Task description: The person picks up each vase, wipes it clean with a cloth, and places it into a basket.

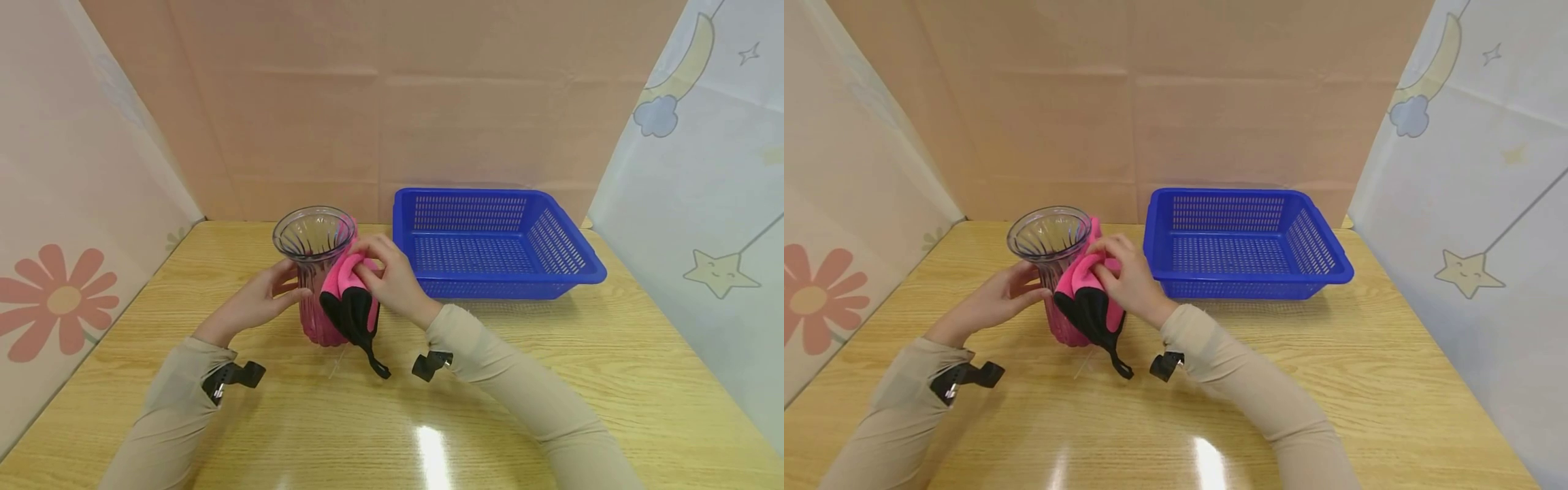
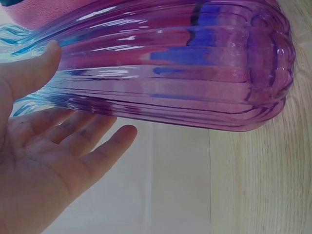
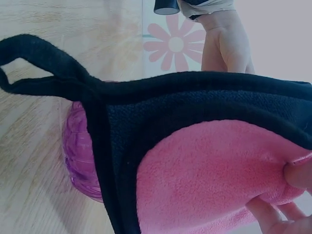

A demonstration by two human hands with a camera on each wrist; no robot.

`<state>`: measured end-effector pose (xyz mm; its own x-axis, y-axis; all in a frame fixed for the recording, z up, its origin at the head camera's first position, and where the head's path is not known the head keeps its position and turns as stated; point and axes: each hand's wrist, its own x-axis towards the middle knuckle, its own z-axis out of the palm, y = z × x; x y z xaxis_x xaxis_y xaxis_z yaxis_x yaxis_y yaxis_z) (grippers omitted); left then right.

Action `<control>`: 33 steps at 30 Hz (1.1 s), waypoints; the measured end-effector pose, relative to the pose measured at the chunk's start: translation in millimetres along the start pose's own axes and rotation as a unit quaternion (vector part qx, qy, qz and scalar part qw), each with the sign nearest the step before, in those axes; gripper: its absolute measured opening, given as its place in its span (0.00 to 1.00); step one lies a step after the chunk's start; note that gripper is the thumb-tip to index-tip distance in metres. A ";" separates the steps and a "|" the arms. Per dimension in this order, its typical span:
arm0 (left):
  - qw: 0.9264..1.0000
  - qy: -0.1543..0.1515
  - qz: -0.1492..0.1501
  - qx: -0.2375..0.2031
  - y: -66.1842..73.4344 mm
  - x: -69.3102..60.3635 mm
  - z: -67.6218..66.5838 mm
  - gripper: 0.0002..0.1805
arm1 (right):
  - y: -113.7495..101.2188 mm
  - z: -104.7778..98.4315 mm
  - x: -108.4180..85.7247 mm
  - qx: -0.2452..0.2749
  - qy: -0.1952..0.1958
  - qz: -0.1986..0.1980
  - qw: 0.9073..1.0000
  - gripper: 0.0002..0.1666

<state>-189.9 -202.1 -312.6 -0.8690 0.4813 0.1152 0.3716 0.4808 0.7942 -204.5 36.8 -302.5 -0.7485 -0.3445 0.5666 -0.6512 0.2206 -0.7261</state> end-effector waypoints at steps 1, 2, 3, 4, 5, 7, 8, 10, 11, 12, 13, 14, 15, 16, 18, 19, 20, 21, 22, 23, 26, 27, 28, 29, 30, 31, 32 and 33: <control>1.000 0.000 0.001 0.001 0.0 0.1 0.1 0.34 | 0.3 0.0 -0.4 -0.003 -0.001 -0.002 1.000 0.06; 1.000 0.000 0.003 0.002 -0.1 0.3 0.3 0.34 | 0.5 0.0 -0.8 -0.006 -0.002 -0.003 1.000 0.06; 1.000 0.000 0.004 0.003 -0.2 0.4 0.4 0.34 | 0.9 0.0 -1.2 -0.008 -0.004 -0.003 1.000 0.06; 1.000 0.000 0.004 0.003 -0.2 0.5 0.6 0.34 | 1.5 0.1 -1.6 -0.011 -0.005 -0.004 1.000 0.06; 1.000 0.000 0.005 0.002 -0.2 0.6 0.7 0.34 | 1.9 0.1 -2.0 -0.012 -0.007 -0.002 1.000 0.06; 1.000 0.000 0.006 0.003 -0.4 0.7 0.9 0.35 | 3.0 0.4 -2.9 -0.016 -0.012 -0.002 1.000 0.06; 1.000 0.000 0.006 0.003 -0.4 0.8 1.0 0.35 | 3.6 0.4 -3.3 -0.017 -0.015 -0.002 1.000 0.06; 1.000 0.000 0.006 0.002 -0.4 0.8 1.1 0.36 | 4.2 0.5 -4.0 -0.027 -0.018 -0.006 0.999 0.07; 1.000 -0.001 0.006 0.001 -0.4 0.8 1.2 0.36 | 4.7 0.5 -4.5 -0.029 -0.019 -0.008 0.999 0.07; 1.000 0.000 0.006 0.001 -0.4 0.7 1.3 0.36 | 5.1 0.6 -5.1 -0.033 -0.020 -0.010 0.999 0.06; 1.000 -0.001 0.007 0.000 -0.4 0.7 1.3 0.36 | 5.5 0.6 -5.5 -0.036 -0.021 -0.012 0.999 0.06; 1.000 0.000 0.008 0.000 -0.4 0.6 1.4 0.36 | 5.8 0.6 -6.1 -0.038 -0.022 -0.012 0.999 0.06; 1.000 0.000 0.009 0.001 -0.4 0.5 1.5 0.36 | 6.2 0.6 -6.5 -0.042 -0.023 -0.014 0.999 0.06; 1.000 0.000 0.011 0.000 -0.3 0.4 1.6 0.36 | 7.1 0.7 -7.1 -0.043 -0.025 -0.012 0.999 0.06; 1.000 0.001 0.013 0.000 -0.1 0.0 1.9 0.36 | 8.6 0.7 -8.1 -0.044 -0.030 -0.010 0.999 0.06; 1.000 0.002 0.013 -0.001 0.0 -0.2 2.0 0.36 | 9.3 0.8 -8.7 -0.045 -0.032 -0.008 0.998 0.06; 1.000 0.002 0.015 -0.002 0.0 -0.3 2.1 0.36 | 9.7 0.8 -9.3 -0.043 -0.035 -0.006 0.998 0.06; 1.000 0.003 0.015 -0.003 0.0 -0.4 2.3 0.36 | 10.6 0.8 -9.9 -0.043 -0.038 -0.005 0.998 0.06; 1.000 0.003 0.015 -0.005 0.0 -0.4 2.5 0.35 | 11.4 0.9 -10.5 -0.042 -0.041 -0.003 0.998 0.06; 1.000 0.004 0.016 -0.006 -0.2 -0.4 2.8 0.35 | 12.2 1.0 -11.1 -0.040 -0.043 -0.002 0.998 0.06; 1.000 0.006 0.017 -0.009 -0.6 -0.2 3.3 0.35 | 14.0 1.3 -12.6 -0.043 -0.046 -0.005 0.998 0.06; 1.000 0.007 0.017 -0.010 -0.7 -0.2 3.5 0.35 | 15.0 1.5 -13.1 -0.045 -0.046 -0.006 0.998 0.06; 1.000 0.008 0.018 -0.010 -0.7 -0.4 3.8 0.35 | 15.5 1.5 -13.6 -0.049 -0.047 -0.007 0.998 0.06; 1.000 0.009 0.020 -0.010 -0.8 -0.4 4.0 0.35 | 15.9 1.5 -14.2 -0.052 -0.047 -0.008 0.997 0.06; 1.000 0.011 0.023 -0.010 -1.1 -0.3 4.3 0.35 | 16.5 1.6 -14.8 -0.058 -0.048 -0.009 0.997 0.06; 0.999 0.011 0.027 -0.012 -1.3 -0.1 4.7 0.35 | 17.2 1.5 -15.5 -0.059 -0.048 -0.009 0.997 0.07; 0.999 0.012 0.031 -0.014 -1.7 0.3 5.2 0.35 | 17.8 1.4 -16.3 -0.062 -0.049 -0.009 0.997 0.07; 0.999 0.014 0.036 -0.016 -2.0 0.6 5.7 0.35 | 18.7 1.3 -17.1 -0.063 -0.049 -0.008 0.997 0.07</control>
<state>-189.3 -198.5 -317.5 -0.8491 0.4936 0.1883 0.4230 0.4218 0.8019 -203.7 45.7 -326.2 -0.7257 -0.4357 0.5326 -0.6784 0.3241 -0.6593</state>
